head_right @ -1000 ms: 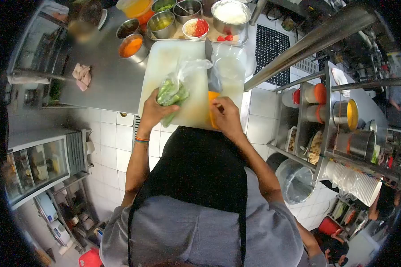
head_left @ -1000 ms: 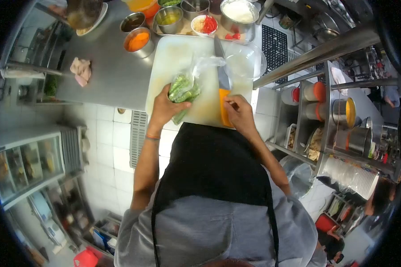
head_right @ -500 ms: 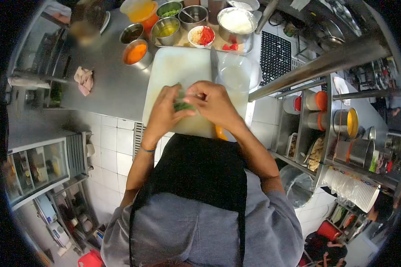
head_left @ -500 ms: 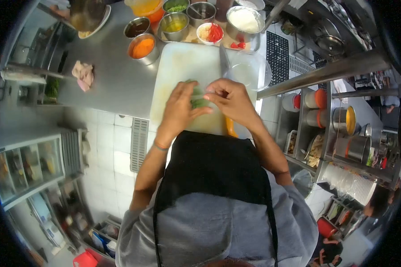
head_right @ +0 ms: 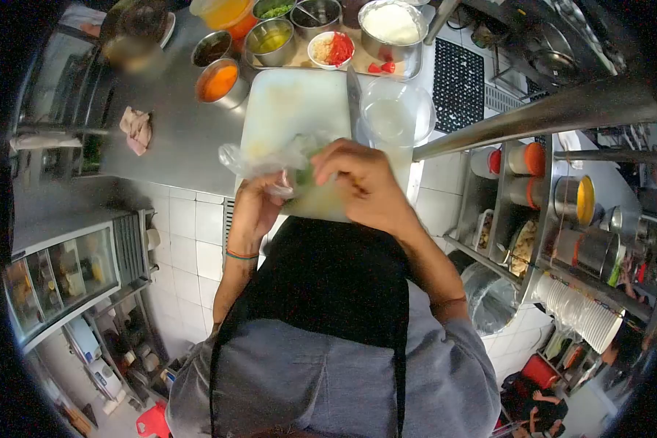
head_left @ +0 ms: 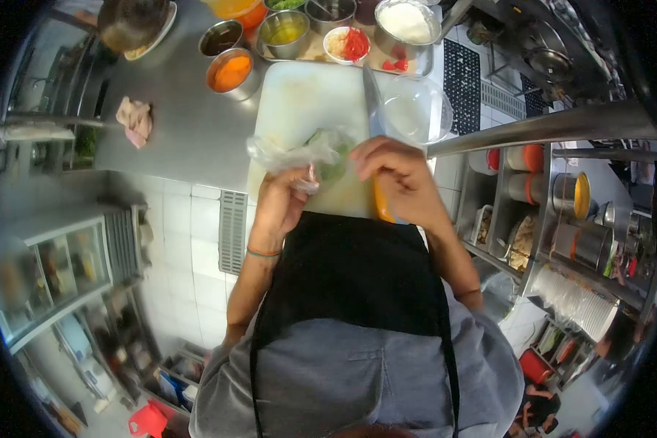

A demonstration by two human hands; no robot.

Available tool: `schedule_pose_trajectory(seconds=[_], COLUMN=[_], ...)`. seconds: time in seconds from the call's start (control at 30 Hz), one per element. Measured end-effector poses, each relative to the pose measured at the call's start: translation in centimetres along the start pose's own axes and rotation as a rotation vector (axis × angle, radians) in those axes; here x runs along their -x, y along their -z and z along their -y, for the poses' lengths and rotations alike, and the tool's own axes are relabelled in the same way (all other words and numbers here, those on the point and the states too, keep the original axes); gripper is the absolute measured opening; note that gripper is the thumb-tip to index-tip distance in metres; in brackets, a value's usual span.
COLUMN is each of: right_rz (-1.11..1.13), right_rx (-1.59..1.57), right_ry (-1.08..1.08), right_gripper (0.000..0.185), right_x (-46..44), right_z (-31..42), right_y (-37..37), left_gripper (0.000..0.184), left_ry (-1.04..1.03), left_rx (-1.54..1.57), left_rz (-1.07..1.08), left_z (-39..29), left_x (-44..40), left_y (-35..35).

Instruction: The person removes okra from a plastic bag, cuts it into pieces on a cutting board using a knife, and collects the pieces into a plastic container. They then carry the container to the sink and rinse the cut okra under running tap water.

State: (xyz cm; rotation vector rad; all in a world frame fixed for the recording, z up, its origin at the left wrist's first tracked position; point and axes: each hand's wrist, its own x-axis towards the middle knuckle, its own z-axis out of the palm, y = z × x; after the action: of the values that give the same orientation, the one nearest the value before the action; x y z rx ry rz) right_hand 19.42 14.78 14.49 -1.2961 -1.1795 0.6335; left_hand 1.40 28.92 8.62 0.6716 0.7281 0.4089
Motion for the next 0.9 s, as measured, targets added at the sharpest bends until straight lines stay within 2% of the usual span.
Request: schedule_pose_trajectory(seconds=[0.03, 0.07, 0.1, 0.17, 0.2, 0.27, 0.3, 0.4, 0.47, 0.5, 0.57, 0.6, 0.67, 0.7, 0.77, 0.8, 0.83, 0.87, 0.9], right_rz=[0.133, 0.252, 0.253, -0.042, -0.035, 0.212, 0.222, 0.182, 0.215, 0.217, 0.044, 0.043, -0.037, -0.052, 0.1, 0.09, 0.218, 0.353, 0.366], right_rx=[0.055, 0.135, 0.139, 0.506, 0.505, 0.418, 0.414, 0.514, 0.736, 0.732, 0.501, 0.495, 0.099, 0.103, -0.061, -0.056, 0.118, 0.292, 0.291], right_ry=[0.063, -0.037, -0.032, 0.077, 0.084, -0.113, -0.113, -0.164, -0.296, -0.295, -0.172, -0.176, 0.103, 0.1, 0.132, 0.143, -0.011, -0.166, -0.152], right_gripper=[0.033, 0.024, 0.024, 0.014, 0.014, 0.013, 0.013, 0.012, 0.015, 0.015, 0.018, 0.018, 0.024, 0.024, 0.021, 0.021, 0.021, 0.021, 0.021], right_x=[-0.4, -0.6, -0.2, 0.4, 0.6, 1.3, 1.8, 3.7, 4.6, 5.0, 3.8, 2.6, 0.5, -0.2, -1.9, -1.5, -1.1, -1.5, -1.3], right_z=[-0.7, -1.9, -4.0, -7.4, -7.8, -7.9, -7.8, -8.2, -8.2, -8.0, -4.2, -1.9, 1.9, 1.3, -1.9, -4.0, -6.6, -7.4, -7.7], right_y=[-0.5, -1.3, -2.9, -5.6, -5.3, -4.0, -3.5, -1.6, -1.0, -0.8, -0.2, -0.1, -1.3, -2.3, -4.0, -4.4, -5.0, -5.2, -5.2], left_gripper=[0.017, 0.017, 0.018, 0.019, 0.019, 0.019, 0.019, 0.015, 0.01, 0.006, 0.005, 0.007, 0.012, 0.012, 0.008, 0.008, 0.008, 0.007, 0.007], left_ry=[0.088, 0.084, 0.083, 0.076, 0.068, -0.077, -0.079, 0.037, 0.039, 0.051, 0.029, 0.01, 0.018, 0.028, -0.064, -0.111, -0.121, -0.234, -0.348], left_rx=[0.131, 0.131, 0.12, 0.102, 0.106, 0.143, 0.149, 0.596, 0.602, 0.604, 0.489, 0.392, 0.254, 0.244, 0.191, 0.161, 0.155, 0.137, 0.123], left_rz=[-0.002, -0.001, 0.004, 0.012, 0.009, 0.011, 0.002, 0.063, 0.035, 0.01, -0.017, -0.002, -0.024, -0.015, -0.011, 0.017, 0.027, -0.029, -0.095], left_z=[0.0, 0.0, 0.1, 0.2, 0.1, -0.2, -0.6, -2.6, -3.0, -2.9, -1.8, -1.4, -0.9, -0.6, -0.2, 0.1, 0.2, 0.5, 0.7], left_x=[0.0, -0.1, -0.3, -0.7, -0.6, -0.1, 0.2, 1.5, 1.8, 1.8, 1.4, 1.2, 1.3, 1.2, 1.0, 0.6, 0.7, 0.7, 0.7], left_y=[0.0, 0.0, 0.0, 0.0, 0.3, 1.4, 2.0, 2.1, 1.8, 1.6, 1.6, 1.2, -0.2, -0.5, -0.8, 0.4, 0.1, -0.3, -0.6])
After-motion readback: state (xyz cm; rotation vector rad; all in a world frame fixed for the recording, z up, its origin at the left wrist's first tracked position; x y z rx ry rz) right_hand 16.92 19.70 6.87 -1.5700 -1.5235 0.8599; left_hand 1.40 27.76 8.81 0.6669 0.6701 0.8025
